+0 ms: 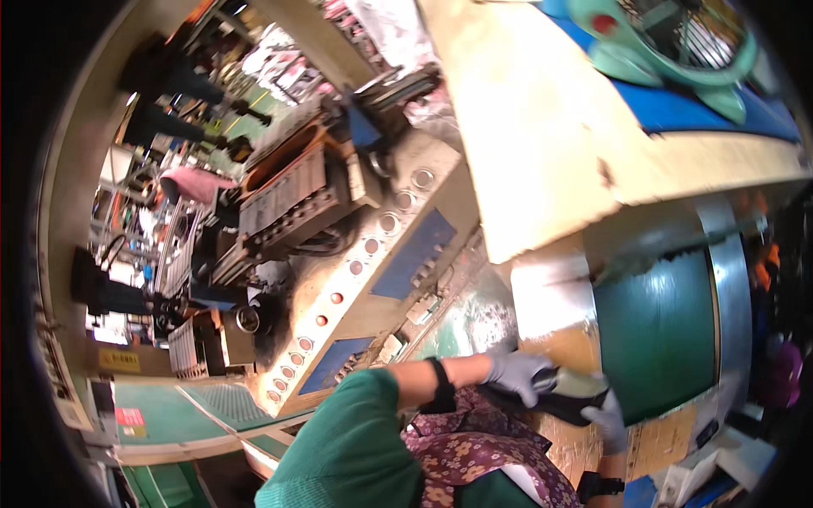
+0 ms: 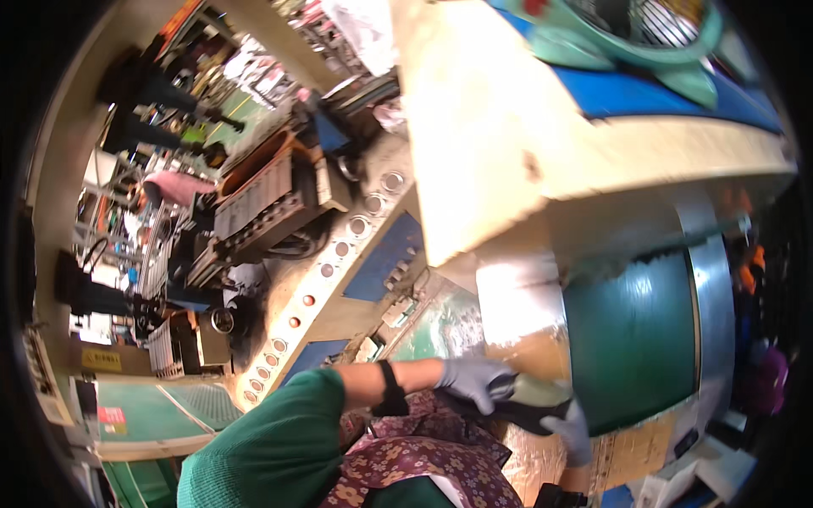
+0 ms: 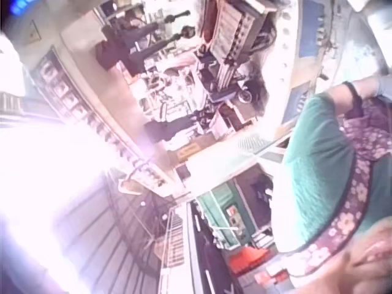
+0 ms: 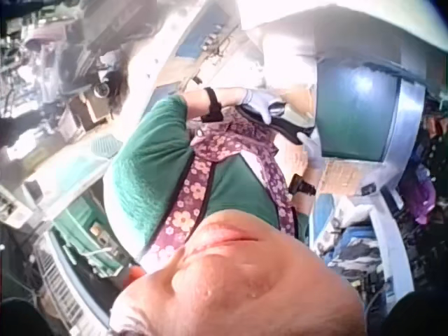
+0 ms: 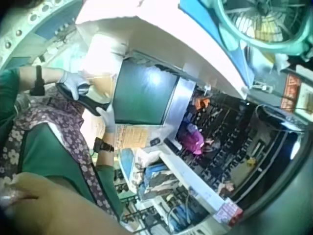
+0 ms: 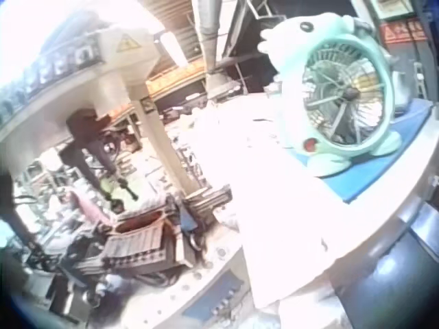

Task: Operating a shoe lasting machine and placing shoe components on a conveyor belt.

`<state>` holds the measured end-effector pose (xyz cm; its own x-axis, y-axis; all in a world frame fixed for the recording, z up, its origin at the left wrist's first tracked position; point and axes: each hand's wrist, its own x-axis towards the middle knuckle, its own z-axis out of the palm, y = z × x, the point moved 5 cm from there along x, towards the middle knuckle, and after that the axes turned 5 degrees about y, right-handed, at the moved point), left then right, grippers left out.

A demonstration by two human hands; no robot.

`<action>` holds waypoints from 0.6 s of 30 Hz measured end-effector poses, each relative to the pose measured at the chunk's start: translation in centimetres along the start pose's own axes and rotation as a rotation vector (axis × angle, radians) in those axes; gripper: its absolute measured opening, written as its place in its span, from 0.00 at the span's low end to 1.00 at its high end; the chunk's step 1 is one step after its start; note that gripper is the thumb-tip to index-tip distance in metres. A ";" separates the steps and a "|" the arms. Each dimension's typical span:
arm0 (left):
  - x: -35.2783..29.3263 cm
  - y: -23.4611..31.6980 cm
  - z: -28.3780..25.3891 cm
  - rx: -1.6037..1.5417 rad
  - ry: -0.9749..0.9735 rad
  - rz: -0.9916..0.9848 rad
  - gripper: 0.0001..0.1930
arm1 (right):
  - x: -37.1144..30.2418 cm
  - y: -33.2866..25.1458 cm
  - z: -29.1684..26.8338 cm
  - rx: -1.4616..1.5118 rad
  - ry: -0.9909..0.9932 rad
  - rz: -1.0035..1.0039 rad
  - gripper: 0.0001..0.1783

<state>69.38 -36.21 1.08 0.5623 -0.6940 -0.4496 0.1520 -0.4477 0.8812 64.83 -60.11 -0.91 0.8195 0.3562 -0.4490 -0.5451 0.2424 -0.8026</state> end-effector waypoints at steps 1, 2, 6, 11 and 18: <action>-3.6 -2.2 -0.2 -0.004 0.049 -0.006 0.30 | 1.2 0.2 4.0 -0.039 -0.145 0.151 0.48; -6.7 -4.2 -0.9 -0.058 0.069 0.000 0.30 | 2.9 1.6 6.9 0.009 -0.193 0.221 0.45; -19.0 -4.3 -6.1 0.131 0.250 -0.152 0.39 | 7.2 5.5 16.9 0.124 -0.241 0.267 0.35; -40.3 6.5 -11.3 0.668 1.345 -0.090 0.33 | 11.8 6.6 31.4 0.491 -0.495 0.528 0.35; -58.8 -5.8 -1.0 -0.222 2.239 -0.198 0.26 | 26.8 -2.5 50.0 0.498 -0.470 0.089 0.26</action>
<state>36.20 7.77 22.52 0.2286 0.9552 0.1882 0.2736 -0.2485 0.9292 79.30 -5.99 8.67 0.6659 0.7197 -0.1967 -0.7149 0.5402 -0.4439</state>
